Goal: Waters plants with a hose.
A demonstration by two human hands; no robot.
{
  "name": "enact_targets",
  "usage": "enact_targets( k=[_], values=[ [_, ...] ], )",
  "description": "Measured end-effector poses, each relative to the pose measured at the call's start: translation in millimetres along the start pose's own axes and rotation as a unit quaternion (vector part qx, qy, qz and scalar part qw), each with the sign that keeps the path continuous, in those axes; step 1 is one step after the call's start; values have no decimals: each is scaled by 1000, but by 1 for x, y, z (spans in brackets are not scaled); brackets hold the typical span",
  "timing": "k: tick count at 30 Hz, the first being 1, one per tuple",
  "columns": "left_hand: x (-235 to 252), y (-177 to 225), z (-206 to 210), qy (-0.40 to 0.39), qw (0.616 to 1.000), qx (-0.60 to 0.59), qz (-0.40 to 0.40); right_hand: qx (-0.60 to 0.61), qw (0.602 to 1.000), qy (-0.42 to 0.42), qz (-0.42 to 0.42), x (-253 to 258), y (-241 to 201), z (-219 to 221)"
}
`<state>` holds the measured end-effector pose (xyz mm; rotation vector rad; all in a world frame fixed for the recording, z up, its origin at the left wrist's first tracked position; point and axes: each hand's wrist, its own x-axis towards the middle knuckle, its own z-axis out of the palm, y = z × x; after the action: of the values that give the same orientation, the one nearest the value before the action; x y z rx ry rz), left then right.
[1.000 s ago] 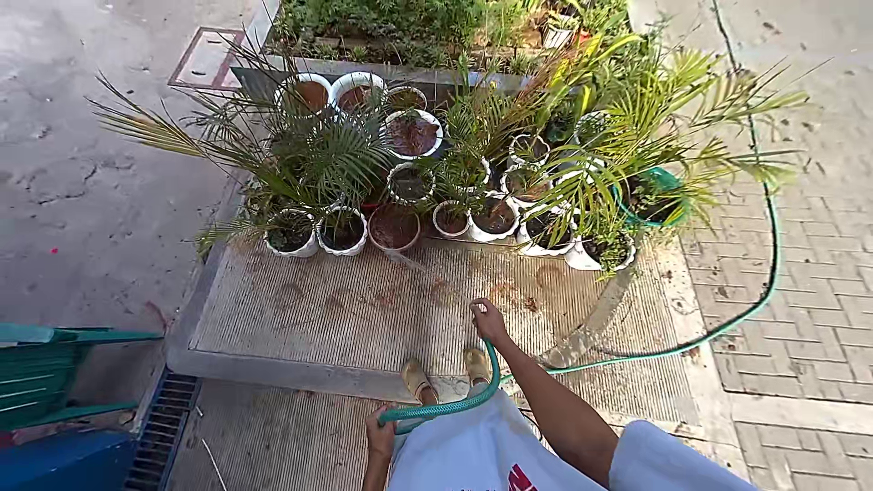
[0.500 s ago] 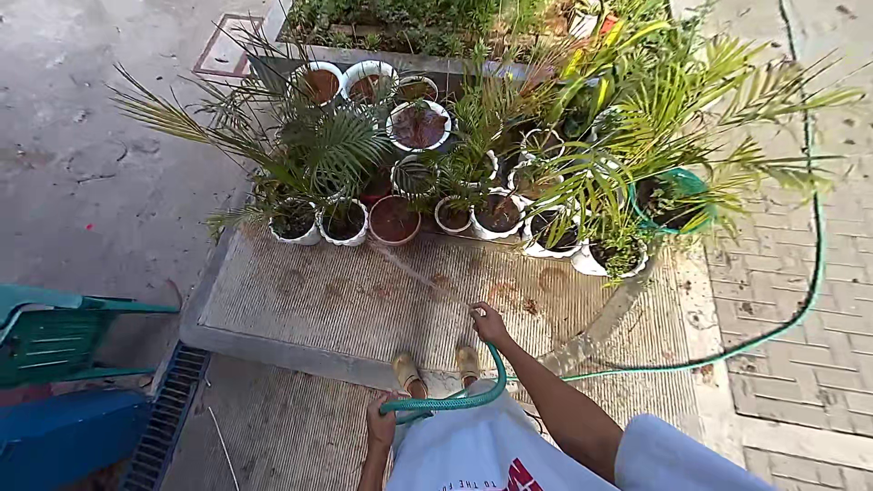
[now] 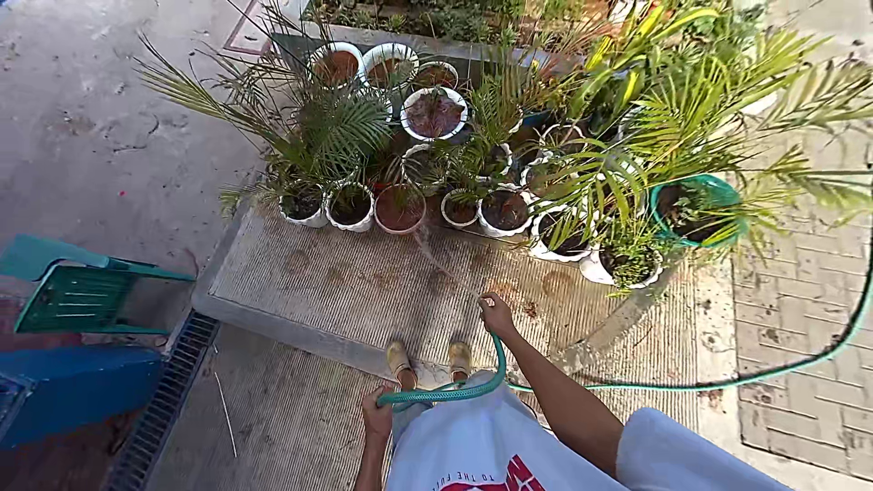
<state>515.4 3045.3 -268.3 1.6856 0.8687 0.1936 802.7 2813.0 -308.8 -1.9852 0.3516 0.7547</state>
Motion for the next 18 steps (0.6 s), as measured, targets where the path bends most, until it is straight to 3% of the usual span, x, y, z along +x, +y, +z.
enact_targets(
  k=[8,12,16,18],
  values=[
    [4,-5,-4,9,1000,-13,-4,9,999,37,7,-9,-13,-4],
    [9,-4,-8,-3,1000,-10,4,-19,1000,13,11,-17,-15,-2],
    [15,-10,-15,-18,1000,1,13,15,996,87,15,-16,-13,-6],
    [18,-13,-19,-23,1000,-4,11,13,996,86,17,-19,-16,-3]
  ],
)
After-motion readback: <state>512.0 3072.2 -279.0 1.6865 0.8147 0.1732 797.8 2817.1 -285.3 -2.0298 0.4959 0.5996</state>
